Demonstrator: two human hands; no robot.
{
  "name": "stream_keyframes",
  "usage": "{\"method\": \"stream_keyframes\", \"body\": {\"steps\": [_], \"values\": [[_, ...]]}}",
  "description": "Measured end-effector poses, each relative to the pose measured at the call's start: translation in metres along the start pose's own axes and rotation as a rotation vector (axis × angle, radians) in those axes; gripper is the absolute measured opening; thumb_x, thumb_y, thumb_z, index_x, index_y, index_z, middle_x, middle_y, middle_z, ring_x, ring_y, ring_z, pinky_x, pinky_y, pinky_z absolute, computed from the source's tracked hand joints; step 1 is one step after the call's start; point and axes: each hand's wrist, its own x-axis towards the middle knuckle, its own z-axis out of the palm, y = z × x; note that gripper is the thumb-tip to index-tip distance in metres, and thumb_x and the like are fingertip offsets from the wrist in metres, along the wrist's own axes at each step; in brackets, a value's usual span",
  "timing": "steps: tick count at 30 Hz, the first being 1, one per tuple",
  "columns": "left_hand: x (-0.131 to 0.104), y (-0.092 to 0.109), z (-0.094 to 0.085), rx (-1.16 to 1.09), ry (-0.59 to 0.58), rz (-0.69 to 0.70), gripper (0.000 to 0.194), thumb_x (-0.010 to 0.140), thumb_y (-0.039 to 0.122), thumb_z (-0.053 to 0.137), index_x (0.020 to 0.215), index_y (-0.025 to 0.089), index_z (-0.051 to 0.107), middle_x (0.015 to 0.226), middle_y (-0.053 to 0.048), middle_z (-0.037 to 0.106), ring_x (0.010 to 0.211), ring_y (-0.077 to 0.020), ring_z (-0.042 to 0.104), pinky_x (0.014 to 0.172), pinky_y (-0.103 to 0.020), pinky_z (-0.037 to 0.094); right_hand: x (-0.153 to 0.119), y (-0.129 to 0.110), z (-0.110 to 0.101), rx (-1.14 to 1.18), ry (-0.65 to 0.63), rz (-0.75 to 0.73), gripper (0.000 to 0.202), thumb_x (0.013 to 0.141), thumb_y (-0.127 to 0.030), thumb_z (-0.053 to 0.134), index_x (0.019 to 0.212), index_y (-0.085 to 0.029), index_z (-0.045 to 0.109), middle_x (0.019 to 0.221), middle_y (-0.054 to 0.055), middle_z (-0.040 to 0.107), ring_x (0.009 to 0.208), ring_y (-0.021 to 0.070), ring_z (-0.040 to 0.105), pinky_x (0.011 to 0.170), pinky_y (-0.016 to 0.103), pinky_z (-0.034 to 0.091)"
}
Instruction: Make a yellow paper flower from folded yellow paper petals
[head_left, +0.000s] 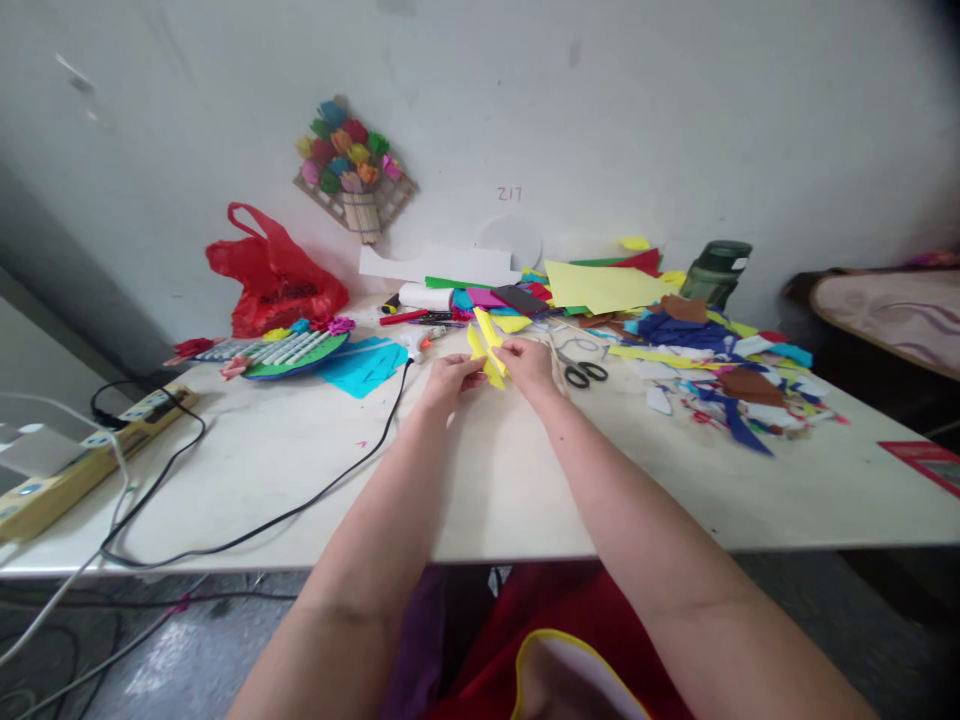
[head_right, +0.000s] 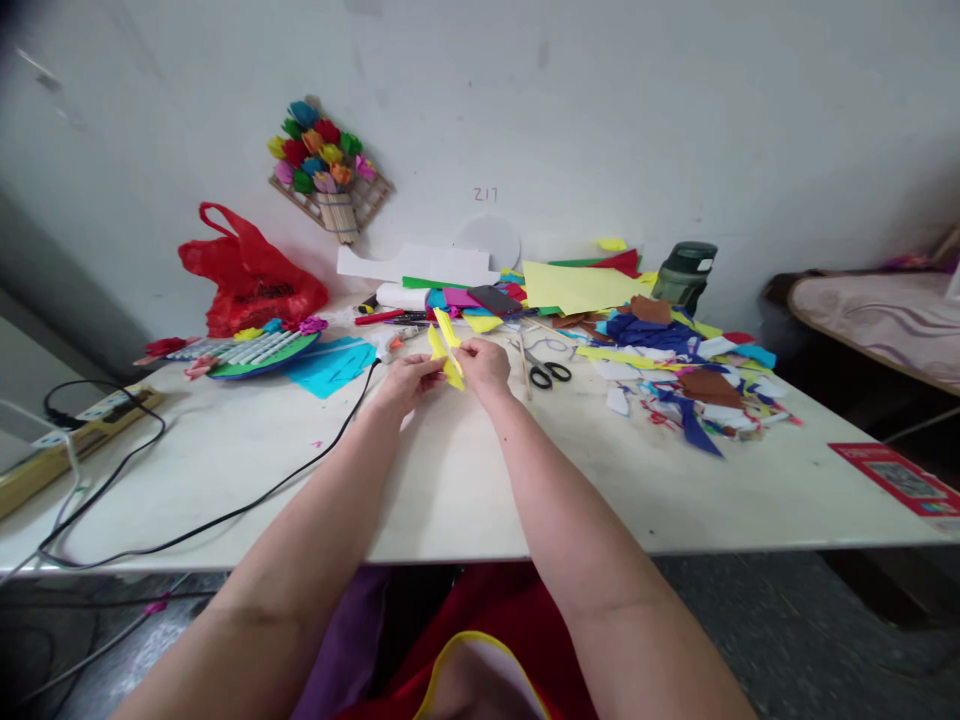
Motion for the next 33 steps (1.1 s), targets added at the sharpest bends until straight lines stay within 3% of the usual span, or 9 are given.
{"method": "stream_keyframes", "body": {"steps": [5, 13, 23, 33], "values": [[0.000, 0.001, 0.002, -0.088, 0.002, -0.017, 0.013, 0.064, 0.015, 0.071, 0.069, 0.010, 0.060, 0.062, -0.002, 0.062, 0.055, -0.0083, 0.060, 0.062, -0.021, 0.049, -0.006, -0.007, -0.003, -0.303, 0.026, -0.120, 0.017, 0.074, -0.031, 0.057, 0.075, -0.021, 0.071, 0.075, 0.001, 0.067, 0.069, 0.0150, 0.055, 0.060, 0.025, 0.034], [0.005, -0.003, 0.000, -0.127, 0.008, -0.013, 0.011, 0.065, 0.014, 0.069, 0.069, 0.010, 0.060, 0.061, -0.003, 0.064, 0.056, -0.0108, 0.062, 0.064, -0.024, 0.051, -0.010, -0.008, -0.002, -0.563, 0.012, -0.329, 0.023, 0.080, -0.024, 0.050, 0.080, -0.021, 0.073, 0.087, 0.006, 0.067, 0.083, 0.0179, 0.054, 0.061, 0.027, 0.033], [0.005, -0.004, 0.000, -0.147, 0.016, -0.008, 0.009, 0.064, 0.013, 0.067, 0.068, 0.009, 0.060, 0.062, -0.005, 0.065, 0.056, -0.0112, 0.063, 0.064, -0.024, 0.052, -0.012, -0.008, -0.002, -0.684, -0.033, -0.454, 0.027, 0.084, -0.022, 0.045, 0.078, -0.018, 0.072, 0.087, 0.009, 0.064, 0.086, 0.0195, 0.051, 0.061, 0.029, 0.032], [0.005, -0.003, -0.001, -0.159, 0.022, 0.016, 0.008, 0.063, 0.014, 0.067, 0.068, 0.011, 0.061, 0.065, -0.003, 0.065, 0.057, -0.0092, 0.061, 0.068, -0.024, 0.052, -0.017, -0.015, -0.005, -0.736, -0.157, -0.495, 0.031, 0.089, -0.021, 0.041, 0.092, -0.018, 0.071, 0.102, 0.010, 0.063, 0.096, 0.0203, 0.050, 0.066, 0.029, 0.036]]}}
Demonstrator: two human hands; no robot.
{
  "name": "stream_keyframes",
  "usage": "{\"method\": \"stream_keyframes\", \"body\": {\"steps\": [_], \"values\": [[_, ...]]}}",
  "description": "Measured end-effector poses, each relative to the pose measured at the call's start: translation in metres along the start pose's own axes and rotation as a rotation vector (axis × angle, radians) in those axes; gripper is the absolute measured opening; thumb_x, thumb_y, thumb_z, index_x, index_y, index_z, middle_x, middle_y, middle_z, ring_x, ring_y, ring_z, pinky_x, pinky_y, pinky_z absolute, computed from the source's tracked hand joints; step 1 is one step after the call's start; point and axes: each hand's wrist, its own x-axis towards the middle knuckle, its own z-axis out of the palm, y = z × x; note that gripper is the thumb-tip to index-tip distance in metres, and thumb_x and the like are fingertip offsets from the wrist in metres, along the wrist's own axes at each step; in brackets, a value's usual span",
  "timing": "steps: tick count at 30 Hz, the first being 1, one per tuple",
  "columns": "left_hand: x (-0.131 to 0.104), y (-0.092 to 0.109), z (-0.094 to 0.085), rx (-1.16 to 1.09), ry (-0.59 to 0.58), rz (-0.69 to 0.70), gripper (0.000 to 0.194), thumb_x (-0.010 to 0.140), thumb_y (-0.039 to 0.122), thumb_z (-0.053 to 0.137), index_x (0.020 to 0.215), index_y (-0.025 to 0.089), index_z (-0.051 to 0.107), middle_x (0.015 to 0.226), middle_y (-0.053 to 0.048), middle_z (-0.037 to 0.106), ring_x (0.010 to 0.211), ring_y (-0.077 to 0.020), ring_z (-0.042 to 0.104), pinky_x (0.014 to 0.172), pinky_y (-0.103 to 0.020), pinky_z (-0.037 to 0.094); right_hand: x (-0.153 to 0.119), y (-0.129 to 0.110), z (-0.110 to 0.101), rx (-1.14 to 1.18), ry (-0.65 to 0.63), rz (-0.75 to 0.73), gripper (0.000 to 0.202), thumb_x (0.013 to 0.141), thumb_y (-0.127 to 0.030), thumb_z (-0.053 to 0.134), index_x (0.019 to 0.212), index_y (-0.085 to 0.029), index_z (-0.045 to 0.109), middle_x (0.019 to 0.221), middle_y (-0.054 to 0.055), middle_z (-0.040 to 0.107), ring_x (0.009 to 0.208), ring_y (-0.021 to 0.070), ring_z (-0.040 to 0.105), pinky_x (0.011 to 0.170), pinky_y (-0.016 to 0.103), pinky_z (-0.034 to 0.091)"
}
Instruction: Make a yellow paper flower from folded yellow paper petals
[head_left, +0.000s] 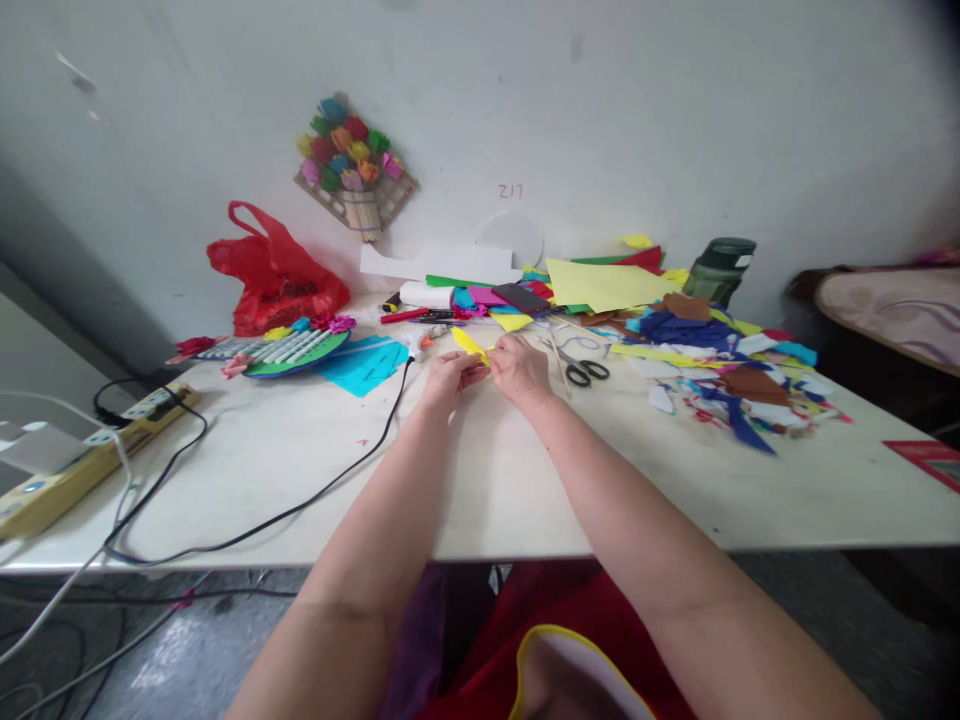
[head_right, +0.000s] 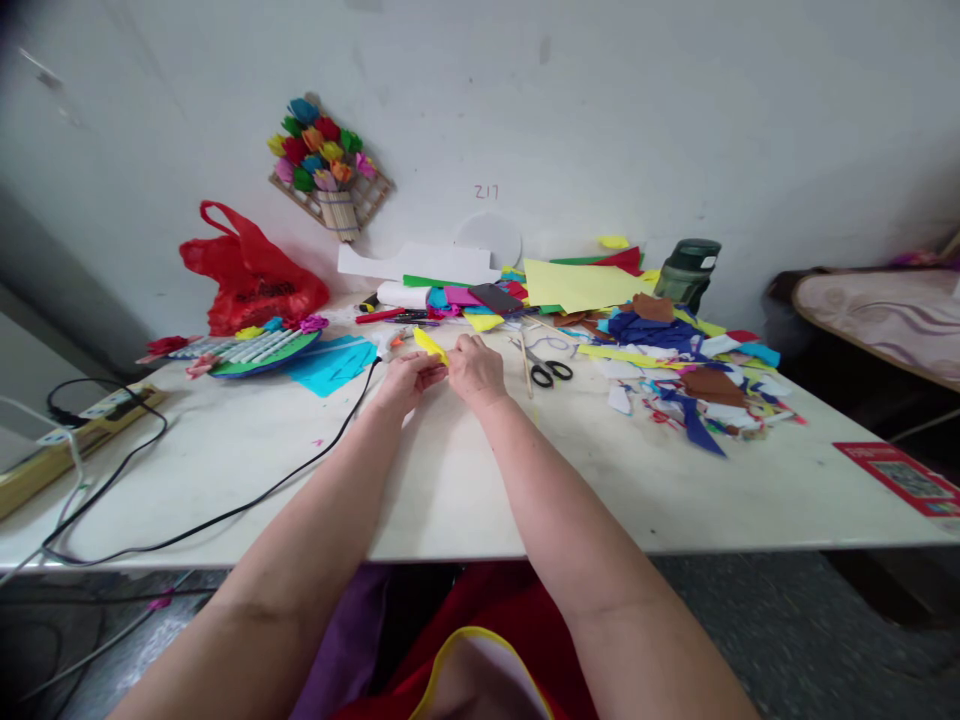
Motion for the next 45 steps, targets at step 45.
{"method": "stream_keyframes", "body": {"steps": [45], "values": [[0.009, 0.000, -0.014, -0.061, -0.176, 0.140, 0.021, 0.071, 0.028, 0.071, 0.079, 0.012, 0.060, 0.063, 0.001, 0.059, 0.053, -0.0040, 0.053, 0.050, -0.014, 0.040, 0.006, -0.007, 0.015, 0.485, 0.053, 0.101, 0.040, 0.087, -0.019, 0.043, 0.122, -0.014, 0.061, 0.104, 0.011, 0.070, 0.092, 0.0209, 0.064, 0.084, 0.028, 0.046]]}}
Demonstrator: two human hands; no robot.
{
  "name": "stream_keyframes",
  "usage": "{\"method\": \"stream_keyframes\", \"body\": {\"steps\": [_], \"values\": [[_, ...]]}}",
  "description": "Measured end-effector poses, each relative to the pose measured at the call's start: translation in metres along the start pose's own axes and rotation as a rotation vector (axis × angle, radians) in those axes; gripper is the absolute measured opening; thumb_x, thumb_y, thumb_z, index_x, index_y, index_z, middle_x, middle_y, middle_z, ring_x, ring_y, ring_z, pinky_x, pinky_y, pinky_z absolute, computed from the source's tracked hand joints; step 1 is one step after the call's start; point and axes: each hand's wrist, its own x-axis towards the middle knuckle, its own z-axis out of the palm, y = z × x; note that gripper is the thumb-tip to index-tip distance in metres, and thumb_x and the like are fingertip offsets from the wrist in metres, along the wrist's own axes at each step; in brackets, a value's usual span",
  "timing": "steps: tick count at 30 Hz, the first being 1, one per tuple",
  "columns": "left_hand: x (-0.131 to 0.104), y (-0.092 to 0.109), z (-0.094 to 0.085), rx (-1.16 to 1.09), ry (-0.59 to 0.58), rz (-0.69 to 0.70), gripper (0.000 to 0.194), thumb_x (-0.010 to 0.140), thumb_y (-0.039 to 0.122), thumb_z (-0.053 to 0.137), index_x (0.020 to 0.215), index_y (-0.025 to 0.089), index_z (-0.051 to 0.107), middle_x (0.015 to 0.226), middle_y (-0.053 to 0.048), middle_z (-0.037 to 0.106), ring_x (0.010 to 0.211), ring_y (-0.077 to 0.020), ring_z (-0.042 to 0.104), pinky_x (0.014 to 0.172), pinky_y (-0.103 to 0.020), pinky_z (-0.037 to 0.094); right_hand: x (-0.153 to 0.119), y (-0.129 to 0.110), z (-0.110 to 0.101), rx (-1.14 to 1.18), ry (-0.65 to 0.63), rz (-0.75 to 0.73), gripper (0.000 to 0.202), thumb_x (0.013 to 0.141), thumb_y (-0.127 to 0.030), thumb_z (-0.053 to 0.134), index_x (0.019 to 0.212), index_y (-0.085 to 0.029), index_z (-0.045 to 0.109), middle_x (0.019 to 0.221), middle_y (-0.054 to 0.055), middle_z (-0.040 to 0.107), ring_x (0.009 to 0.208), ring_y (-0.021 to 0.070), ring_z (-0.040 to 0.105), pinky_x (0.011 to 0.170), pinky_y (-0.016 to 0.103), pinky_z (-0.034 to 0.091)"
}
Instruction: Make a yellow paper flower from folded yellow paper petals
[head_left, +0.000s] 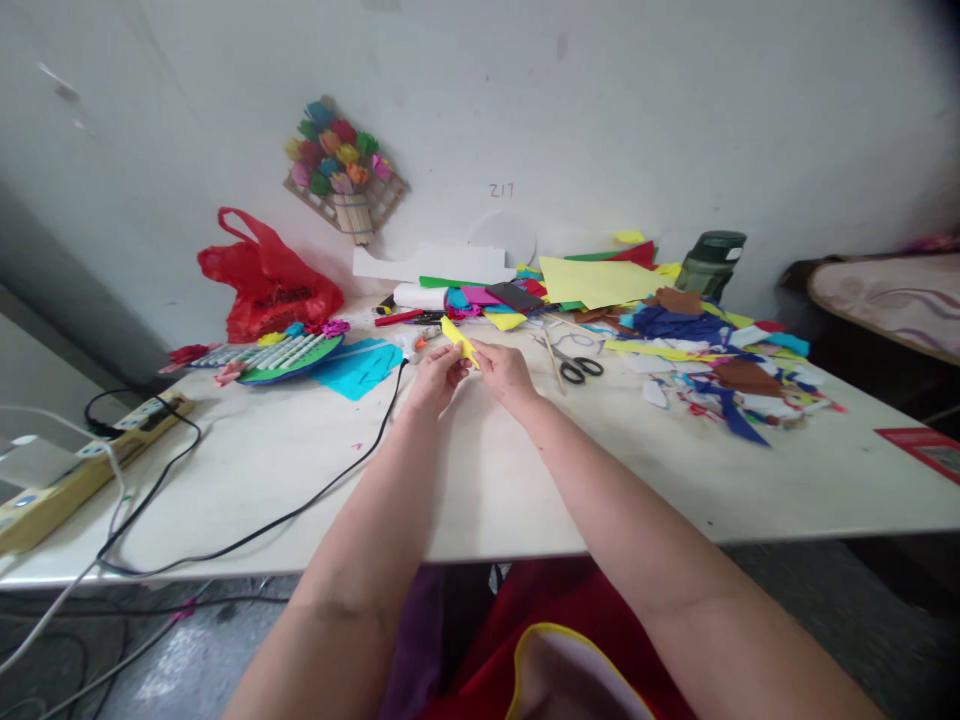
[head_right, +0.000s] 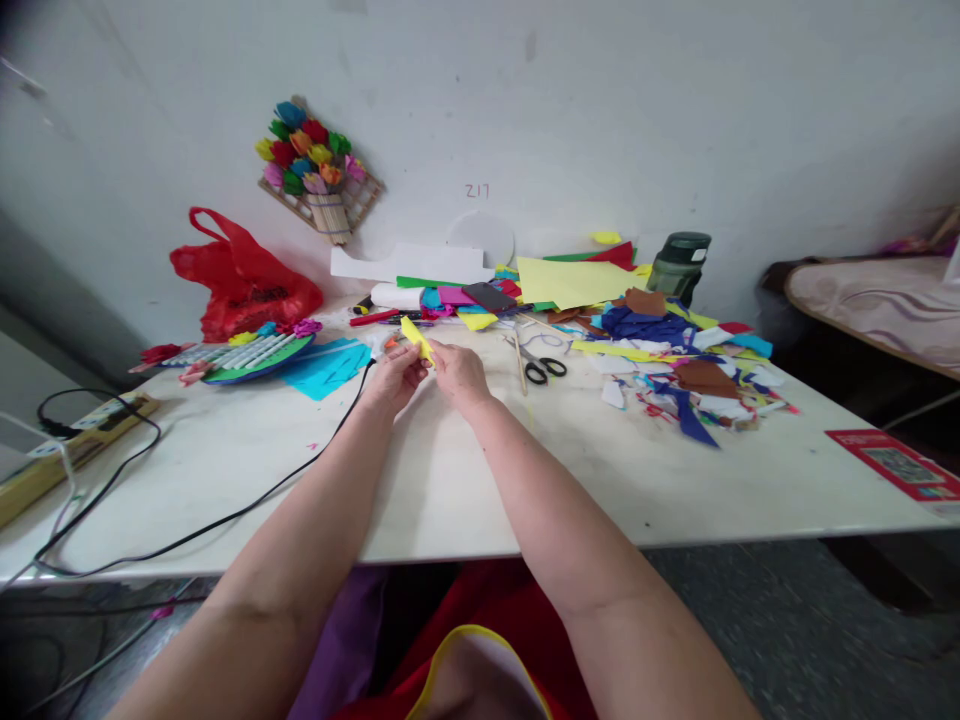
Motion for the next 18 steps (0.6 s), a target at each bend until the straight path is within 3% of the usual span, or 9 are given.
{"method": "stream_keyframes", "body": {"steps": [12, 18], "values": [[-0.004, -0.003, 0.007, -0.120, 0.092, -0.057, 0.022, 0.065, 0.026, 0.073, 0.076, 0.014, 0.059, 0.061, 0.003, 0.056, 0.052, -0.0049, 0.053, 0.047, -0.015, 0.040, -0.005, -0.016, -0.005, -0.384, -0.145, -0.027, 0.043, 0.093, -0.020, 0.030, 0.131, -0.017, 0.050, 0.099, 0.010, 0.067, 0.091, 0.0196, 0.059, 0.074, 0.026, 0.040], [-0.003, -0.007, 0.008, -0.157, 0.113, -0.044, 0.020, 0.065, 0.026, 0.073, 0.076, 0.015, 0.060, 0.060, 0.003, 0.057, 0.051, -0.0053, 0.053, 0.050, -0.016, 0.043, -0.009, -0.024, -0.003, -0.368, -0.120, -0.068, 0.042, 0.093, -0.023, 0.032, 0.128, -0.012, 0.051, 0.100, 0.014, 0.066, 0.093, 0.0214, 0.057, 0.077, 0.027, 0.039]]}}
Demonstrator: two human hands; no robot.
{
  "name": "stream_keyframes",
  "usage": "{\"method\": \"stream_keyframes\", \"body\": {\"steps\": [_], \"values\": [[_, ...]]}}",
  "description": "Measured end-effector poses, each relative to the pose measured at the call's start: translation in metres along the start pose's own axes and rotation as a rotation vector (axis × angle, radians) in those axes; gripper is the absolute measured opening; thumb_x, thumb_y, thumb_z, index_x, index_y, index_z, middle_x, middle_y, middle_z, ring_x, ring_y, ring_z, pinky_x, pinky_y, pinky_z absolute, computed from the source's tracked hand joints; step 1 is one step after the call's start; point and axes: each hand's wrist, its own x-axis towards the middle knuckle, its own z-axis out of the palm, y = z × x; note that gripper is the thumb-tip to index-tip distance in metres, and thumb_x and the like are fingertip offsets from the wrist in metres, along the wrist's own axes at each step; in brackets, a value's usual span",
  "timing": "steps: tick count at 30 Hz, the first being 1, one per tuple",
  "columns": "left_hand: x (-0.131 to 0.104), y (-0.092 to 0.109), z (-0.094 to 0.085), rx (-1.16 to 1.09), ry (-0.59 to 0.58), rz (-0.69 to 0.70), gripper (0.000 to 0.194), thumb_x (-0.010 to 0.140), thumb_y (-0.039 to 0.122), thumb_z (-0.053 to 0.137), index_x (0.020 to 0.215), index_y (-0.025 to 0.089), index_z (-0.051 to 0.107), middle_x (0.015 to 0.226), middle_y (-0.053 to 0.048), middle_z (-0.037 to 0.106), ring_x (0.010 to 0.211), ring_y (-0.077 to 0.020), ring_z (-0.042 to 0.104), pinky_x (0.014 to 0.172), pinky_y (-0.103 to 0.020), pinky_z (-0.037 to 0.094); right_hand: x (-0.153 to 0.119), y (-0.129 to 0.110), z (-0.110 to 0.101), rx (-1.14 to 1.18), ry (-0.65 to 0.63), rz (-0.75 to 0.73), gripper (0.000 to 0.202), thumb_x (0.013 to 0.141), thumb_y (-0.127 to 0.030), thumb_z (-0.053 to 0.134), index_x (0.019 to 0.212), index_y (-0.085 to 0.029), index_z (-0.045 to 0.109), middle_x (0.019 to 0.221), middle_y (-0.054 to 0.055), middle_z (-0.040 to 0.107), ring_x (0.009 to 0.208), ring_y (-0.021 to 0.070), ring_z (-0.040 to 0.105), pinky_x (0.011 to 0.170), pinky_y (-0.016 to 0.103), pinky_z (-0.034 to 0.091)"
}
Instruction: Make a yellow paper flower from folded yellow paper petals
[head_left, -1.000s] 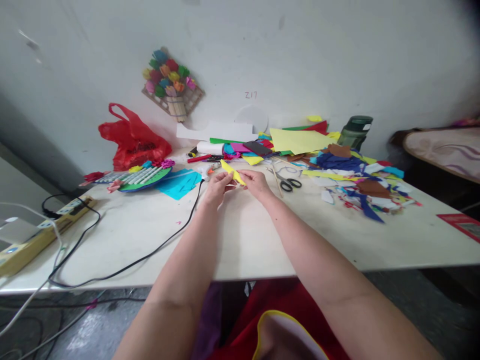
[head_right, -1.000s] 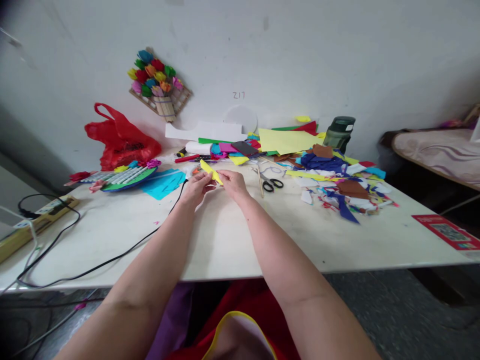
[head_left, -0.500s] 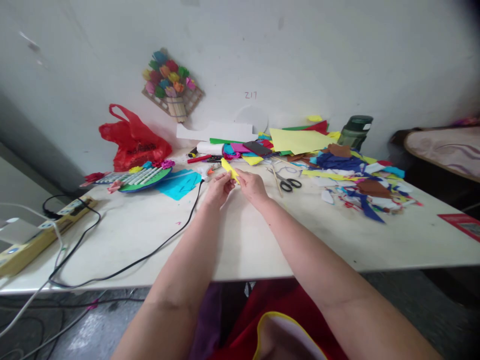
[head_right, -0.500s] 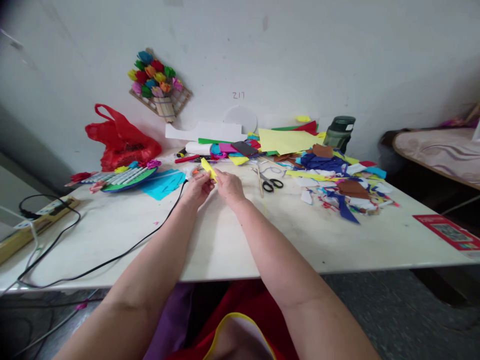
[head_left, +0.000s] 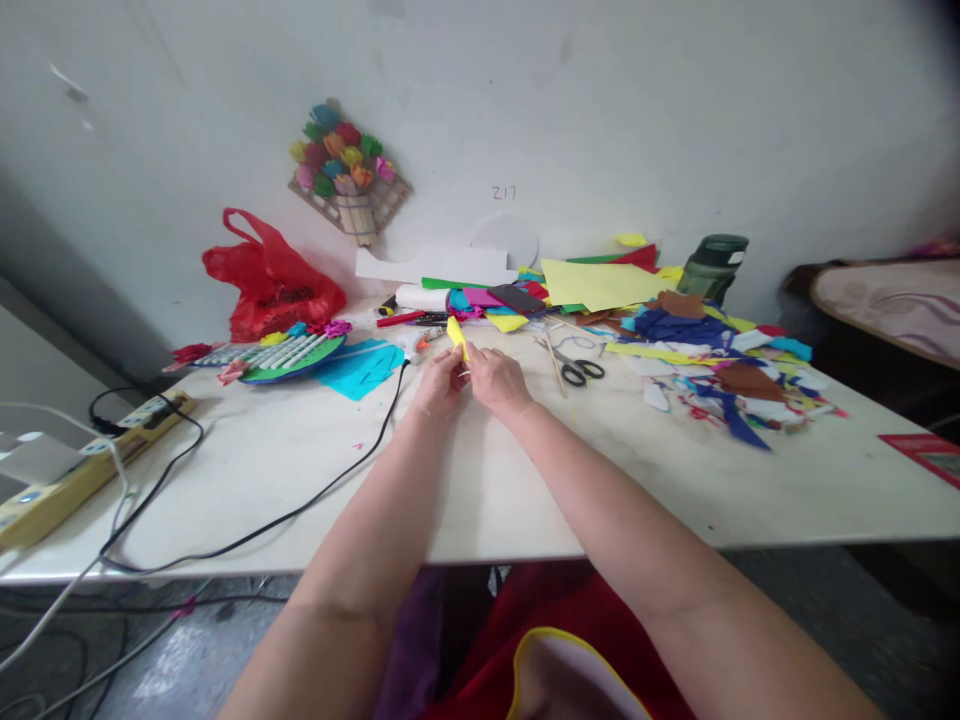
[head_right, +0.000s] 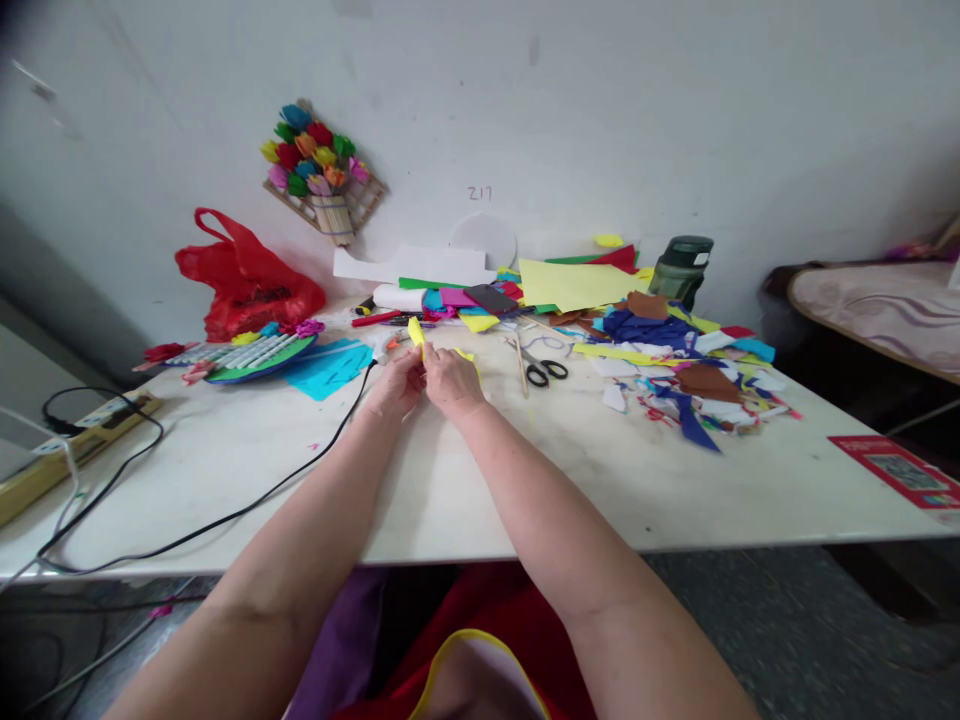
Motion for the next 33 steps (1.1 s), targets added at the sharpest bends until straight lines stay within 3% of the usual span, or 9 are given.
{"method": "stream_keyframes", "body": {"steps": [3, 6, 9, 13, 21, 29, 33], "values": [[0.001, 0.000, -0.002, 0.011, 0.008, 0.024, 0.020, 0.066, 0.027, 0.073, 0.077, 0.016, 0.061, 0.063, 0.003, 0.060, 0.055, -0.0058, 0.055, 0.052, -0.015, 0.043, 0.001, 0.002, 0.002, 0.223, 0.063, 0.077, 0.041, 0.095, -0.033, 0.030, 0.112, -0.015, 0.063, 0.093, 0.011, 0.069, 0.086, 0.0193, 0.060, 0.075, 0.026, 0.040], [0.001, 0.003, -0.003, 0.040, -0.006, 0.006, 0.019, 0.070, 0.029, 0.071, 0.081, 0.016, 0.064, 0.066, 0.001, 0.062, 0.056, -0.0062, 0.056, 0.049, -0.015, 0.042, 0.004, 0.013, 0.007, 0.551, 0.147, 0.268, 0.053, 0.094, -0.045, 0.024, 0.086, -0.017, 0.068, 0.077, 0.007, 0.068, 0.071, 0.0159, 0.060, 0.067, 0.025, 0.042], [0.000, 0.007, -0.003, 0.080, -0.038, -0.033, 0.020, 0.072, 0.029, 0.069, 0.087, 0.016, 0.066, 0.066, 0.000, 0.062, 0.054, -0.0070, 0.055, 0.046, -0.016, 0.041, 0.009, 0.025, 0.012, 0.774, 0.193, 0.391, 0.050, 0.087, -0.055, 0.036, 0.080, -0.017, 0.068, 0.070, 0.004, 0.066, 0.063, 0.0139, 0.058, 0.062, 0.024, 0.044], [-0.002, 0.008, -0.002, 0.164, -0.082, -0.067, 0.018, 0.071, 0.031, 0.070, 0.079, 0.015, 0.066, 0.061, -0.001, 0.060, 0.050, -0.0077, 0.051, 0.043, -0.019, 0.039, 0.013, 0.032, 0.016, 0.974, 0.136, 0.471, 0.046, 0.076, -0.059, 0.049, 0.076, -0.017, 0.067, 0.070, 0.002, 0.066, 0.061, 0.0125, 0.058, 0.056, 0.023, 0.044], [-0.006, 0.007, -0.001, 0.293, -0.249, -0.185, 0.023, 0.064, 0.030, 0.077, 0.070, 0.011, 0.064, 0.058, 0.000, 0.057, 0.048, -0.0066, 0.049, 0.046, -0.020, 0.037, 0.013, 0.031, 0.022, 1.068, 0.151, 0.531, 0.032, 0.067, -0.045, 0.060, 0.061, -0.014, 0.064, 0.059, 0.001, 0.061, 0.063, 0.0140, 0.058, 0.059, 0.024, 0.046], [-0.010, 0.012, 0.003, 0.401, -0.259, -0.157, 0.029, 0.058, 0.031, 0.081, 0.073, 0.013, 0.065, 0.065, -0.001, 0.063, 0.054, -0.0085, 0.055, 0.050, -0.020, 0.040, 0.013, 0.024, 0.021, 1.167, 0.263, 0.616, 0.025, 0.062, -0.039, 0.062, 0.061, -0.014, 0.065, 0.063, 0.001, 0.062, 0.062, 0.0135, 0.057, 0.058, 0.024, 0.047], [-0.010, 0.012, 0.002, 0.415, -0.297, -0.162, 0.030, 0.062, 0.034, 0.079, 0.074, 0.012, 0.065, 0.069, -0.005, 0.066, 0.059, -0.0113, 0.061, 0.056, -0.021, 0.044, 0.012, 0.022, 0.018, 1.249, 0.292, 0.639, 0.022, 0.060, -0.035, 0.063, 0.063, -0.014, 0.066, 0.065, 0.001, 0.063, 0.053, 0.0110, 0.054, 0.049, 0.023, 0.045]]}}
